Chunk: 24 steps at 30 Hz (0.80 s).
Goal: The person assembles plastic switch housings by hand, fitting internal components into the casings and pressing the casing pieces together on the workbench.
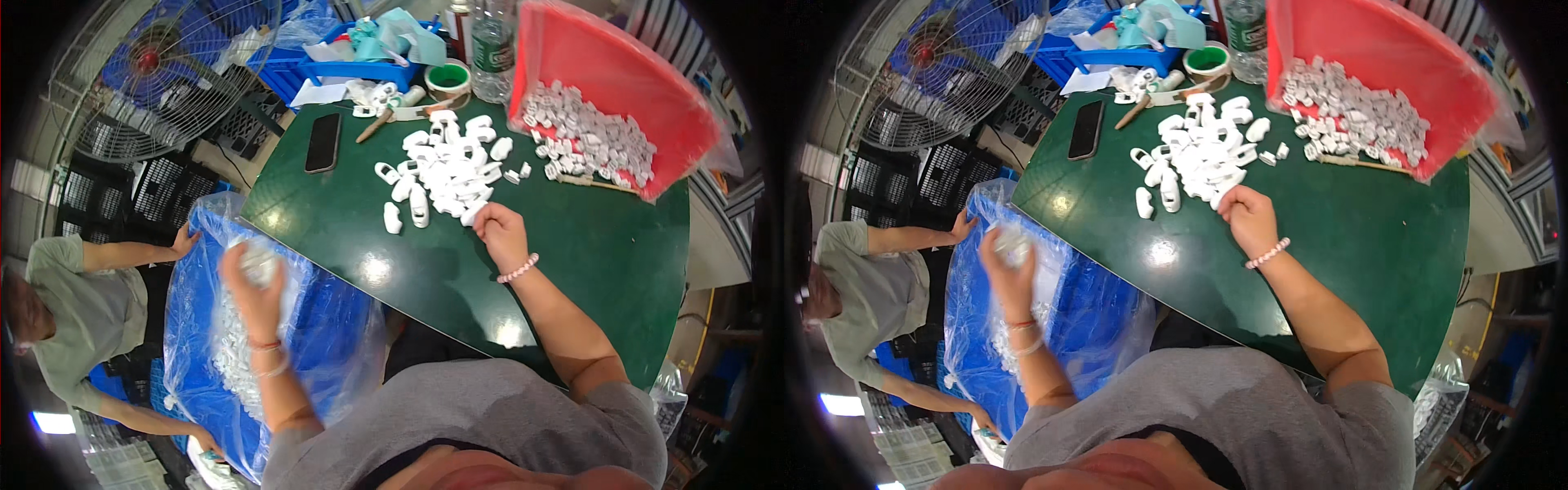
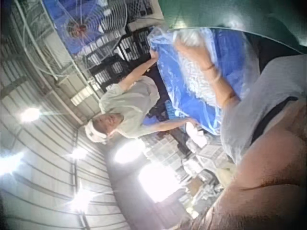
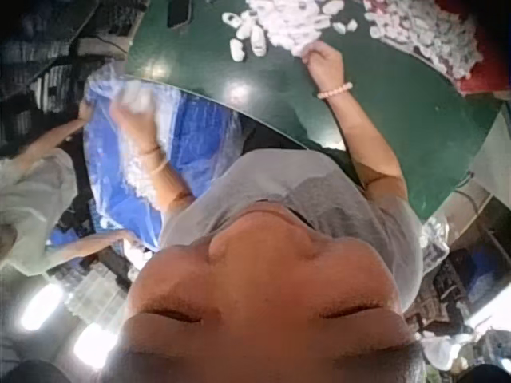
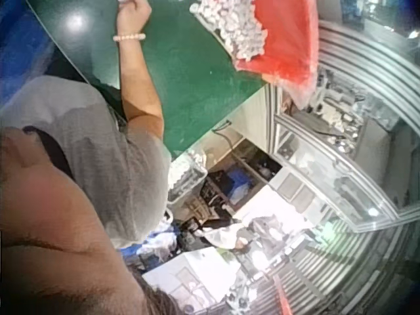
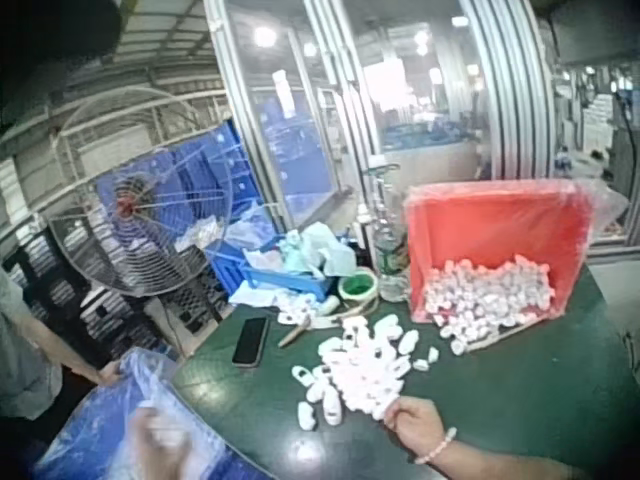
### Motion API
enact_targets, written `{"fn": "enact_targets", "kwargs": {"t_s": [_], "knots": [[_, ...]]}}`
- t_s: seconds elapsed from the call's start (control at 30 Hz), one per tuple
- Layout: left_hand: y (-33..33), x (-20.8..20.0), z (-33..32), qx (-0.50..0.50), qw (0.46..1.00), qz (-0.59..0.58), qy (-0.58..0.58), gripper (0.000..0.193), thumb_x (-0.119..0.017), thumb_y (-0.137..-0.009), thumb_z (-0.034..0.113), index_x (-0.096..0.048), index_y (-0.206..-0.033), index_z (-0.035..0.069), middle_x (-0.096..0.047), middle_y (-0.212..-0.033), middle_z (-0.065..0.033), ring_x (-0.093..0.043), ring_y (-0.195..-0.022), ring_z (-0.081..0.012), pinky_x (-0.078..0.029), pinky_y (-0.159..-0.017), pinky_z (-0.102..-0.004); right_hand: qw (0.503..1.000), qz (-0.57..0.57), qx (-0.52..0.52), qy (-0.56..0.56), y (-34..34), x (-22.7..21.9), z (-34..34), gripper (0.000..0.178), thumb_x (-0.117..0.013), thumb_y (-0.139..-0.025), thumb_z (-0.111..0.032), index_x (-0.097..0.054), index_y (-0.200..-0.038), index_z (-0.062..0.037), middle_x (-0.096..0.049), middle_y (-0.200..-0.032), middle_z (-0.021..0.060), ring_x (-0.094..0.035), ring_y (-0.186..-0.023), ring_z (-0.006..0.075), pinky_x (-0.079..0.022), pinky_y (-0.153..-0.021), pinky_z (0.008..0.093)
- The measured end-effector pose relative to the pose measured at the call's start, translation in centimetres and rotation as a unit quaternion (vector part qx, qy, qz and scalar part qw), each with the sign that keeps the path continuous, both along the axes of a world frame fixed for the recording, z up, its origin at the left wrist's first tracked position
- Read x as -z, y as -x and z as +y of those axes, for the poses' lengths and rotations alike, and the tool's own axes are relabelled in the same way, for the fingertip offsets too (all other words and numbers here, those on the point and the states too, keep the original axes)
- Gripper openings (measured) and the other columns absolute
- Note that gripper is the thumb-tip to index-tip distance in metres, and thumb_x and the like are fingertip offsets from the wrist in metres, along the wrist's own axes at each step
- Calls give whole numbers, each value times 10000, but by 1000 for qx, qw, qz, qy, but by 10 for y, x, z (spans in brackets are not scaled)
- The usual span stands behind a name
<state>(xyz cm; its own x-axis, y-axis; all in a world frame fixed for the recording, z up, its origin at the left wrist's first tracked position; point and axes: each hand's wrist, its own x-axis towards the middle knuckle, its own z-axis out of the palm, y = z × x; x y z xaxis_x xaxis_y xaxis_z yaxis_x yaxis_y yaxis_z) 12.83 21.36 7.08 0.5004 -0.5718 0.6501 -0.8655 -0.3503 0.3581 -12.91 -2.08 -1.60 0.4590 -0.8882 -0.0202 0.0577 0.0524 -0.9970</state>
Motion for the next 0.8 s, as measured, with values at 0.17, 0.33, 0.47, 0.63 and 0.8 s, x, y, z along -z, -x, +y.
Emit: {"fn": "enact_targets", "kwargs": {"t_s": [0.17,0.33,0.47,0.63,0.8], "knots": [[89,11,-148,220,973,60,-43,497,-700,-673,110,-459,-1102,39,-462,-1116,-150,-452,-1045,-312,-363,-900,-357,999,-42,-20,-11,4,3,2,207,-377,-676,40,-576,-645,-8,-522,-568,31,-460,-526,88,-354,-483,221],[101,27,-217,293,940,54,-166,450,-641,-748,187,-460,-1141,63,-458,-1172,-173,-491,-1056,-337,-418,-855,-363,998,-47,-25,-26,7,-1,6,199,-376,-677,37,-571,-654,-2,-510,-576,21,-441,-529,80,-345,-484,216],[85,21,-229,338,898,81,-270,516,-614,-795,249,-426,-1240,69,-489,-1204,-172,-487,-1095,-297,-408,-882,-341,997,-51,-57,-28,8,2,1,197,-379,-682,36,-570,-653,-4,-508,-575,17,-445,-537,79,-347,-486,215],[53,8,-195,300,932,31,-200,395,-597,-799,290,-525,-1139,103,-555,-1128,-107,-528,-1018,-279,-363,-874,-461,999,-24,-32,-25,8,-2,1,205,-383,-689,49,-573,-643,-13,-509,-569,16,-457,-541,77,-354,-490,217],[-38,35,-64,48,997,68,-4,257,-570,-818,173,-581,-1037,41,-607,-975,-119,-583,-880,-223,-443,-775,-313,998,-9,-16,-54,10,8,1,220,-373,-702,70,-571,-653,-11,-511,-580,12,-448,-535,71,-340,-483,199]]}}
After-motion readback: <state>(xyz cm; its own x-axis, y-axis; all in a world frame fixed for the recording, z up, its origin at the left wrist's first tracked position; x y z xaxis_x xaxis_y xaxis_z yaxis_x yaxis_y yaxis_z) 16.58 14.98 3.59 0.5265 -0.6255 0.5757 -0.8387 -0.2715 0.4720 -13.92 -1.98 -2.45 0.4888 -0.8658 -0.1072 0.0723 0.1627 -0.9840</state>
